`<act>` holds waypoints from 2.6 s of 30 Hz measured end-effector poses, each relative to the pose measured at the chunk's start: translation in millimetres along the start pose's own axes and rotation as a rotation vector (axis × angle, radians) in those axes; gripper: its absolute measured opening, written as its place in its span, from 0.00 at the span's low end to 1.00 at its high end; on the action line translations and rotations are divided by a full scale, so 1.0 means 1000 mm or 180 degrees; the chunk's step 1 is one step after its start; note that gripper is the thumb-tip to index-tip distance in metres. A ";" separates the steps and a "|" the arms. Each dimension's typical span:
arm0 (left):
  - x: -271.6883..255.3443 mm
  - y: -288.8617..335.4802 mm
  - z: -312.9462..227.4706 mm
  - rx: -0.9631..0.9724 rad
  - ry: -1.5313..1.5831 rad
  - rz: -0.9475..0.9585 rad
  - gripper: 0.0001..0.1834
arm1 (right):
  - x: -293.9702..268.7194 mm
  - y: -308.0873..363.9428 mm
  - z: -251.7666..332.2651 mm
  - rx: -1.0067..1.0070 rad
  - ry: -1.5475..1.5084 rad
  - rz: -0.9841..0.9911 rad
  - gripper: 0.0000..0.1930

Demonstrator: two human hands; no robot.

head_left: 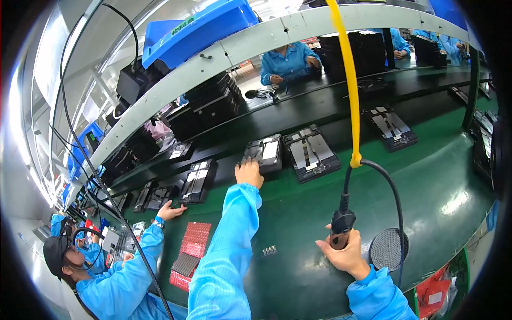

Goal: Use an electric screwdriver to secure components into an electronic device housing on an assembly line.

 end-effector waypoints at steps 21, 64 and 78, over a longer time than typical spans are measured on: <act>-0.233 0.160 -0.043 0.1055 0.1932 -0.0744 0.21 | -0.059 -0.014 0.030 -0.0273 -0.0241 -0.0660 0.14; -0.157 0.256 -0.043 -0.0783 0.3834 0.1198 0.08 | -0.157 -0.007 0.028 -0.0374 0.0678 -0.1469 0.18; -0.077 0.247 -0.067 -0.1961 0.4893 0.2498 0.07 | -0.008 -0.025 0.072 -0.0849 -0.0530 -0.0428 0.20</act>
Point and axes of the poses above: each hand's wrist, its own y-axis away from the middle knuckle, its own x-axis out of the palm, z = x × y, the point moved 9 cm from there along -y, towards the middle knuckle, and after that the axes turned 10 degrees about -x, right-handed, at the moved point
